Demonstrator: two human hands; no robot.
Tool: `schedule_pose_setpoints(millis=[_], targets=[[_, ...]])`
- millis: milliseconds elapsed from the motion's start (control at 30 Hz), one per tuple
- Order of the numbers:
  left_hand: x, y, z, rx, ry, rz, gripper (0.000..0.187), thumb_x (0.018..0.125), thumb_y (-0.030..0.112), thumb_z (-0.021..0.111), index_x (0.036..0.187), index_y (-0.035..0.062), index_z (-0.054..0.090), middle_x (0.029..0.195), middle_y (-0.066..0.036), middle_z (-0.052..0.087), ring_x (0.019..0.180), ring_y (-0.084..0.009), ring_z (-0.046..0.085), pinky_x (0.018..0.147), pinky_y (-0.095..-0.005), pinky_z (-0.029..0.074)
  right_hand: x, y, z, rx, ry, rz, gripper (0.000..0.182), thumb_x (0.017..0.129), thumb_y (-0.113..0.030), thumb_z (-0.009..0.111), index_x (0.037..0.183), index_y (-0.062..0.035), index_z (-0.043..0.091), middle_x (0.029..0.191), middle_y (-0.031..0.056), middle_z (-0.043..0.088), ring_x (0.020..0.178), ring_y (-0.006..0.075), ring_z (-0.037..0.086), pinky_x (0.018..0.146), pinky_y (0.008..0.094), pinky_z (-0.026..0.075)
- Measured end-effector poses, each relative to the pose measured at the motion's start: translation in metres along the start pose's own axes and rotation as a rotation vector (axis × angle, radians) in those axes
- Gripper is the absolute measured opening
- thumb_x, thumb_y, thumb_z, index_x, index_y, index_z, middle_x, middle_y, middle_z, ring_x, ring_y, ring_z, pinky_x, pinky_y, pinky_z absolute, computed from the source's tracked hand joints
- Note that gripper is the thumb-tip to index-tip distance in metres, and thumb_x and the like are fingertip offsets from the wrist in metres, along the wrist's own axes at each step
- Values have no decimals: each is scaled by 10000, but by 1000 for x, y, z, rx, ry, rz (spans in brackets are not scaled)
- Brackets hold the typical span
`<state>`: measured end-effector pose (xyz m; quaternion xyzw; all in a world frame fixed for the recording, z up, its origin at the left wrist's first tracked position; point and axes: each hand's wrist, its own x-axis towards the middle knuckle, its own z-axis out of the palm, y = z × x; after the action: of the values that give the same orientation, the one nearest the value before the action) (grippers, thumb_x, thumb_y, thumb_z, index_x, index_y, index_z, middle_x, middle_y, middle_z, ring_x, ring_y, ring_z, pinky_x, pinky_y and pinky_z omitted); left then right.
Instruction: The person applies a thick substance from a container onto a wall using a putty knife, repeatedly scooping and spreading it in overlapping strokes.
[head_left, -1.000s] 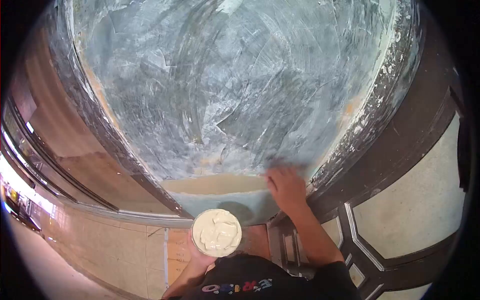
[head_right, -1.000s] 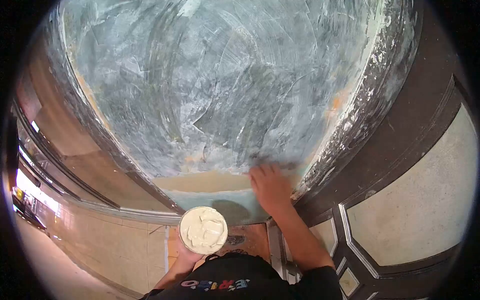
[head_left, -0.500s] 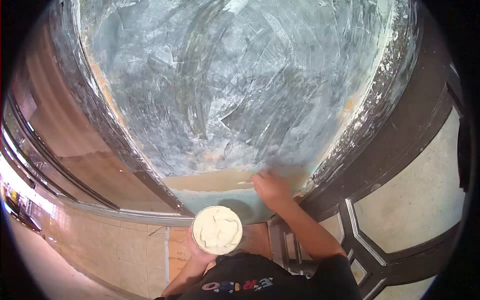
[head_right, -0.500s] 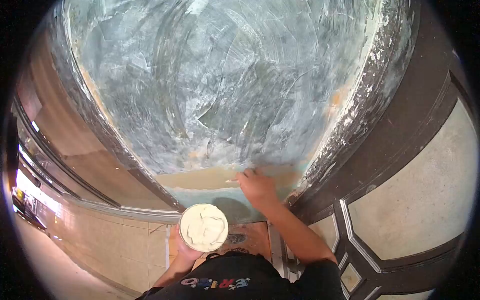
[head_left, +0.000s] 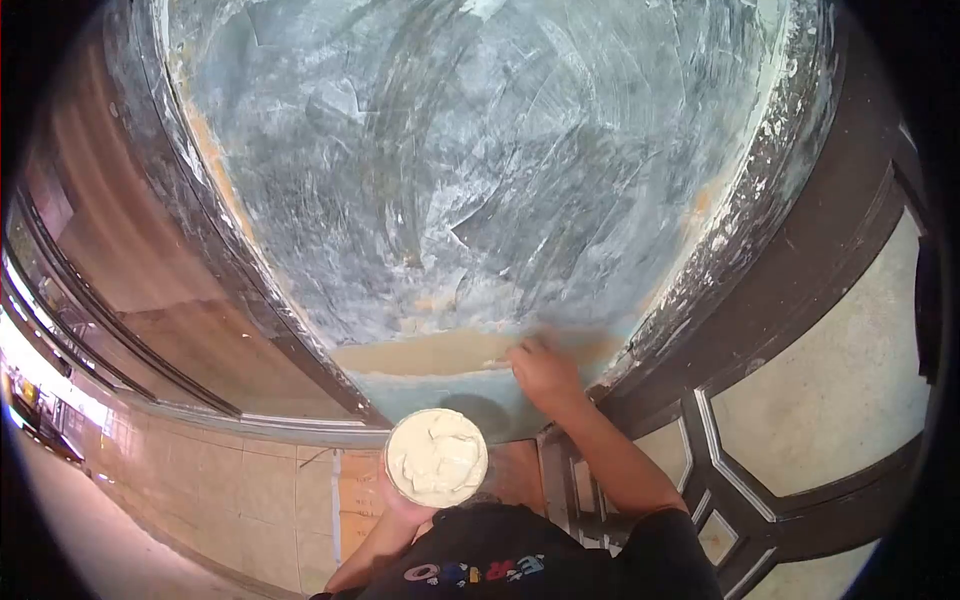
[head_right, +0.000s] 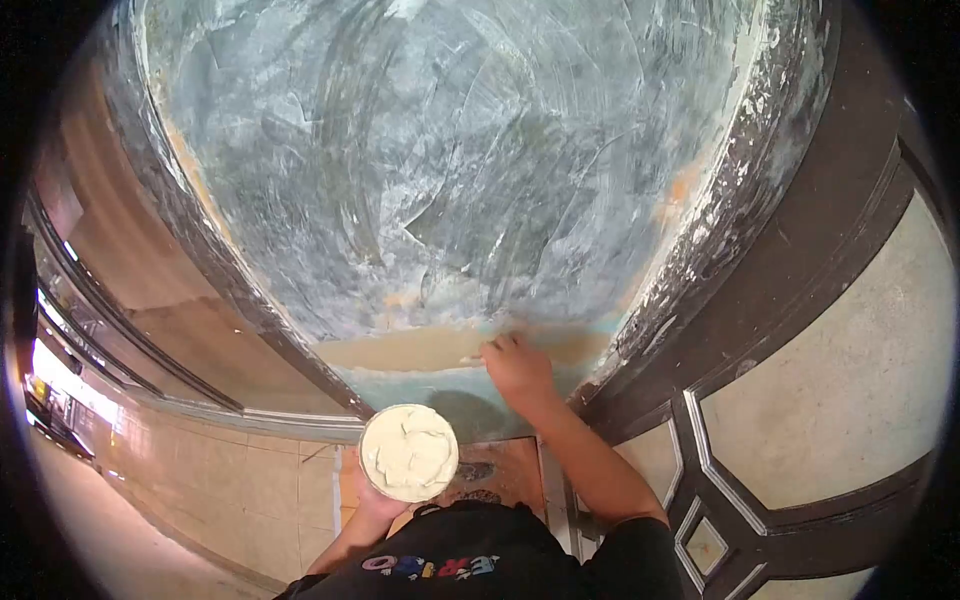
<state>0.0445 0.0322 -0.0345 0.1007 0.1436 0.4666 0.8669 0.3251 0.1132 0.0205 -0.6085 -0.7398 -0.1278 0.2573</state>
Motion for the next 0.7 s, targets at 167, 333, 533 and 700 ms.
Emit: schedule_pose_setpoints(millis=[167,333,533,700], targets=[[-3,-1,-6,69,27,-10,849,890,700,446,1533,158,332,1561,-127,358,1400,-390,382,1138,-597,321,35,-7,-73,-9,143,46,77,863,-205,652,934,-180,636,871,10,587,856,260,604,604,390,533],[-4,0,2,-52,9,-19,795,907,668,380,1495,134,394,1521,-134,415,1376,-385,415,1132,-581,332,18,-14,-48,-28,90,13,119,817,-183,674,931,-184,641,849,-1,584,845,240,615,611,398,537],[-8,0,2,-23,-18,-15,858,883,687,439,1521,120,349,1548,-145,379,1385,-389,406,1131,-574,341,32,-8,-31,-62,54,-5,107,810,-178,670,909,-176,630,837,2,578,836,239,620,613,413,544],[-10,-2,5,41,47,28,875,886,724,418,1524,130,345,1551,-146,371,1394,-393,390,1137,-586,322,47,-18,-106,-55,133,36,91,834,-180,635,923,-162,632,853,10,588,840,242,624,628,412,549]])
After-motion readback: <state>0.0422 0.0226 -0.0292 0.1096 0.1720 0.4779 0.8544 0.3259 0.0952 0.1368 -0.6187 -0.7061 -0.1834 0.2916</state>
